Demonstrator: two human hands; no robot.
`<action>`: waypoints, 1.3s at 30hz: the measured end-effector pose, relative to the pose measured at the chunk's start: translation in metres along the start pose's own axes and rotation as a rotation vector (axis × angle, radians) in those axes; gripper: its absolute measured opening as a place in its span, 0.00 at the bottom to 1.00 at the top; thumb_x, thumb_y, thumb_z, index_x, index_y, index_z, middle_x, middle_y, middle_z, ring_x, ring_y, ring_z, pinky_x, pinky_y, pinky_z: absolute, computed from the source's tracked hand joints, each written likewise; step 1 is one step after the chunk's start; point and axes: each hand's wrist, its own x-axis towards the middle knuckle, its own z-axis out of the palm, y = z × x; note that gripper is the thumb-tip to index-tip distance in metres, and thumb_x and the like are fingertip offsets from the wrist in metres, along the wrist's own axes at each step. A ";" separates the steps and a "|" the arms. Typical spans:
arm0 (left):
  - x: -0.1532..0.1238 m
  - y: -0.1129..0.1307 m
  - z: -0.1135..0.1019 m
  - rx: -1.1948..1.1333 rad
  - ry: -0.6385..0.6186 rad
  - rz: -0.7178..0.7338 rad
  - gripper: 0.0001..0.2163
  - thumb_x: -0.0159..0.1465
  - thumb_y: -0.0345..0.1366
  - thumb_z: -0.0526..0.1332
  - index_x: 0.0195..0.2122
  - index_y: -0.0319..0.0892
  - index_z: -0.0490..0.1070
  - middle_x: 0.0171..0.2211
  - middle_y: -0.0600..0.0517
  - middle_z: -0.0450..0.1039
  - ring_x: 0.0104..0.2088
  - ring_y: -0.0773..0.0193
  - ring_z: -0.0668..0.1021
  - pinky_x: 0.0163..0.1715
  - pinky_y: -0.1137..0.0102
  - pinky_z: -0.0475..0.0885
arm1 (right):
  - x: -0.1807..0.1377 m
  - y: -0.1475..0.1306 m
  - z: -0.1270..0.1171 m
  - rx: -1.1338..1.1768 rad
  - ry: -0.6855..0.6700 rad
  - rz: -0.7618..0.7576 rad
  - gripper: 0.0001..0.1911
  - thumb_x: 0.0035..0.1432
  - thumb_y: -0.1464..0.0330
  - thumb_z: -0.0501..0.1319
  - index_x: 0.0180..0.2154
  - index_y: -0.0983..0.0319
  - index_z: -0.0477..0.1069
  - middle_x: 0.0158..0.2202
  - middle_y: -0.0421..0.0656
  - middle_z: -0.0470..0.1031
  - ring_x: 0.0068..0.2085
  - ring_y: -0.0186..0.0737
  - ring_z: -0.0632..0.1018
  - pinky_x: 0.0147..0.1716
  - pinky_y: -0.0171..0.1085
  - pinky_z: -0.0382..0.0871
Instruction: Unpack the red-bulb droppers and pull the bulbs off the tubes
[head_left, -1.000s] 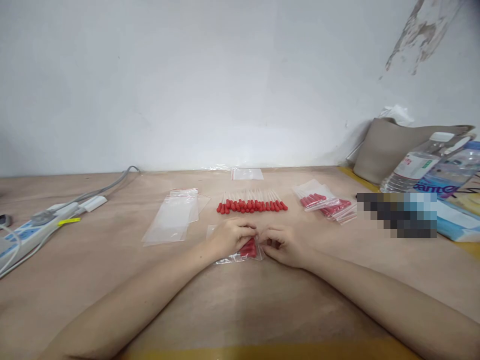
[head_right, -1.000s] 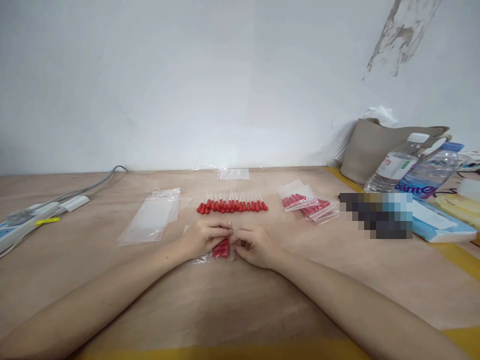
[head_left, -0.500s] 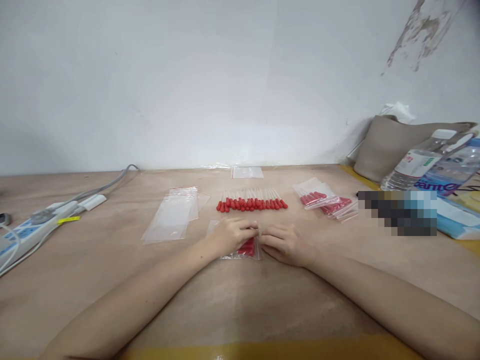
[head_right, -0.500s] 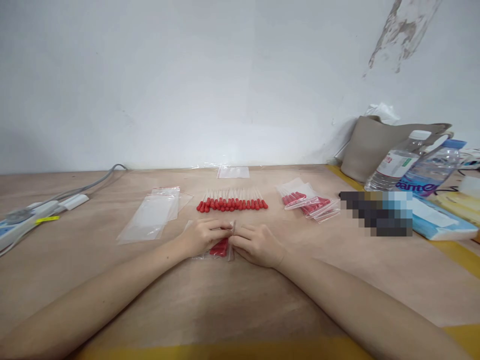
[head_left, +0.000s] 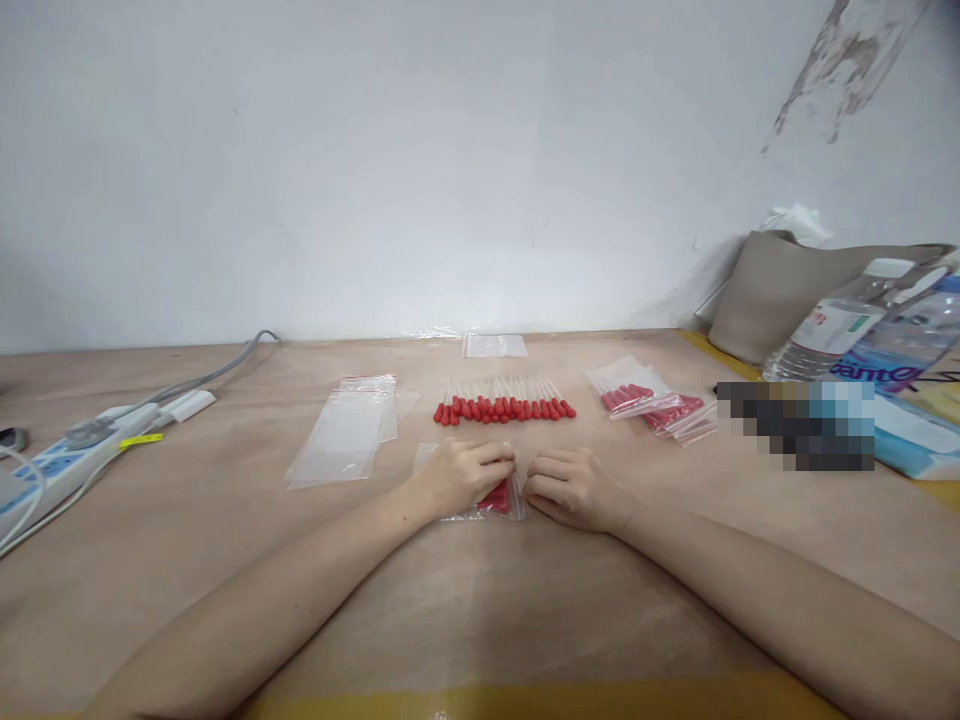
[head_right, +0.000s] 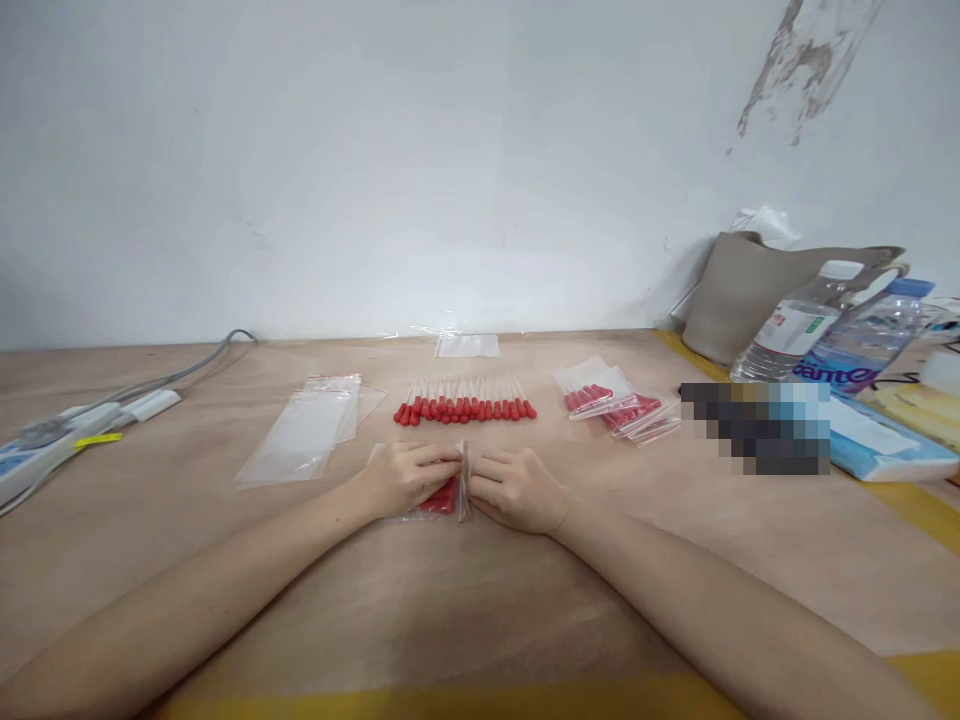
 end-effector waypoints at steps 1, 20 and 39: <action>-0.001 0.000 0.001 -0.004 0.005 -0.007 0.09 0.61 0.27 0.51 0.33 0.40 0.70 0.36 0.54 0.75 0.29 0.70 0.77 0.27 0.75 0.71 | 0.000 0.000 0.000 0.003 0.002 0.004 0.12 0.58 0.72 0.52 0.23 0.62 0.66 0.24 0.39 0.68 0.26 0.29 0.68 0.26 0.31 0.59; -0.003 0.000 0.000 -0.092 -0.031 -0.080 0.10 0.64 0.30 0.50 0.36 0.43 0.71 0.38 0.54 0.75 0.32 0.70 0.77 0.29 0.75 0.70 | -0.002 0.004 0.007 0.025 0.028 0.074 0.07 0.58 0.70 0.54 0.29 0.61 0.69 0.27 0.40 0.72 0.29 0.31 0.70 0.28 0.31 0.62; 0.004 -0.002 -0.009 -0.151 -0.134 -0.096 0.10 0.63 0.29 0.50 0.34 0.41 0.71 0.40 0.51 0.74 0.36 0.66 0.76 0.35 0.72 0.70 | 0.007 0.006 0.002 0.001 -0.027 -0.091 0.10 0.59 0.72 0.52 0.27 0.62 0.68 0.29 0.39 0.71 0.32 0.32 0.69 0.29 0.32 0.61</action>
